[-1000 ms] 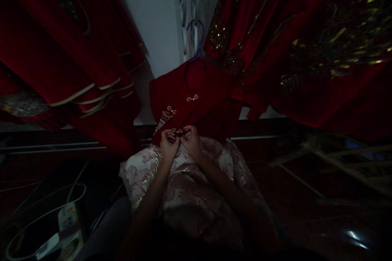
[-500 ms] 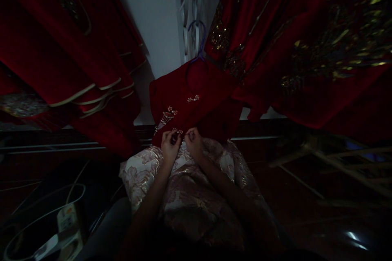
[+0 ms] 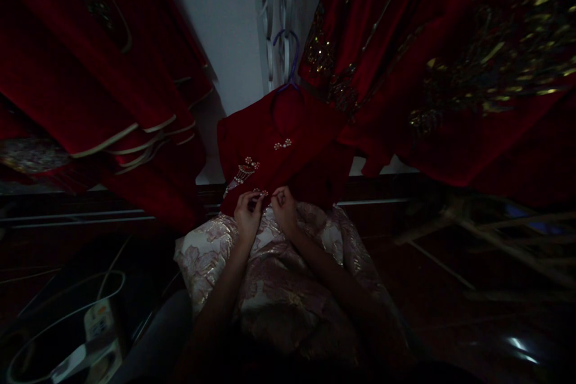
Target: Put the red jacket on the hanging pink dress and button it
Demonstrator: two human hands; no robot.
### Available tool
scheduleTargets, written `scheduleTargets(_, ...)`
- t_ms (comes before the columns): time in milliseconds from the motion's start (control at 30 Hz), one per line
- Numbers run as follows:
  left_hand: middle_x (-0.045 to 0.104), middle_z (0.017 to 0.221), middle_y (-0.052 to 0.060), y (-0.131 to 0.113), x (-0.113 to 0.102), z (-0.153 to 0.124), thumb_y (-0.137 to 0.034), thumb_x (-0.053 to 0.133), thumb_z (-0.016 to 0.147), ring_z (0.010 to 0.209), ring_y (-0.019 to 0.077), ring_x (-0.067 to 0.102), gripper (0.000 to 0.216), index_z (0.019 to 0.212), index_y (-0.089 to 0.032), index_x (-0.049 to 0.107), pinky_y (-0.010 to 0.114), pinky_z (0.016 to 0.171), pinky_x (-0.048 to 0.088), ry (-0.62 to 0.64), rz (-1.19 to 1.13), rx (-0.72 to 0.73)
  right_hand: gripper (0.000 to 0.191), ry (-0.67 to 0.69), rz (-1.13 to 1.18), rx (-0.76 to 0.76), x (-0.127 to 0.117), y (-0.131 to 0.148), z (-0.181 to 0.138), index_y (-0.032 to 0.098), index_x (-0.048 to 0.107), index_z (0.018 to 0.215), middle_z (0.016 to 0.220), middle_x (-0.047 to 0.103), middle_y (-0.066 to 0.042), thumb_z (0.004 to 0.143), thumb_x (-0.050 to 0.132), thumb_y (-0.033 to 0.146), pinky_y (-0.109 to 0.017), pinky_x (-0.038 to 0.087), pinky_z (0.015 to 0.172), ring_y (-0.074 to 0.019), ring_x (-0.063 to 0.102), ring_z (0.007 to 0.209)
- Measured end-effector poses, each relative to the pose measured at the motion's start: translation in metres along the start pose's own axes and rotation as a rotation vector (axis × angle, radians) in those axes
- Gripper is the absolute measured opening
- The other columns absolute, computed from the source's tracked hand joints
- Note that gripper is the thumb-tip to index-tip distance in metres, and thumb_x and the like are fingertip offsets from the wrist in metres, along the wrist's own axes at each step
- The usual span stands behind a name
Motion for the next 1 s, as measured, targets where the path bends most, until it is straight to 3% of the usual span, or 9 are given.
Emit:
scheduleTargets(300,0.061,0.096,0.004,-0.001,0.000,0.000,-0.034,0.064,0.083,0.065,0.0079,0.059,0.018,0.091,-0.018,0.064,0.021,0.061,0.047,0.001,-0.025,-0.040,0.010,0.020,-0.031,-0.034,0.002,0.002,0.001,0.021,0.052,0.084,0.063,0.043,0.007,0.075,0.048,0.017,-0.021,0.036,0.058,-0.0104,0.044,0.058)
scheduleTargets(500,0.059,0.096,0.004,-0.005,-0.002,0.000,-0.034,0.063,0.083,0.066,0.0075,0.058,0.018,0.090,-0.018,0.064,0.021,0.062,0.048,-0.010,-0.018,-0.029,0.010,0.017,-0.040,-0.049,0.003,0.001,0.001,0.020,0.053,0.086,0.064,0.046,0.006,0.076,0.050,0.019,-0.021,0.037,0.059,-0.0103,0.047,0.059)
scheduleTargets(700,0.064,0.089,0.003,0.003,0.002,-0.002,-0.038,0.063,0.083,0.068,0.0101,0.061,0.021,0.093,-0.019,0.062,0.022,0.062,0.048,0.005,-0.041,-0.098,0.021,0.070,-0.089,-0.060,0.007,0.003,0.000,0.020,0.059,0.098,0.068,0.052,0.005,0.079,0.050,0.020,-0.022,0.039,0.061,-0.0106,0.049,0.060)
scheduleTargets(1000,0.066,0.087,0.003,0.015,0.006,-0.004,-0.037,0.060,0.084,0.069,0.0110,0.062,0.020,0.092,-0.019,0.061,0.023,0.064,0.048,0.035,-0.043,-0.148,0.015,0.056,-0.176,-0.099,0.006,0.005,0.000,0.020,0.060,0.090,0.073,0.053,0.002,0.078,0.054,0.021,-0.023,0.039,0.063,-0.0109,0.048,0.063)
Point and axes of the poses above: each hand's wrist, its own z-axis towards the middle knuckle, its own x-axis out of the palm, y = z × x, the point moved 7 cm from there along z, towards the middle knuckle
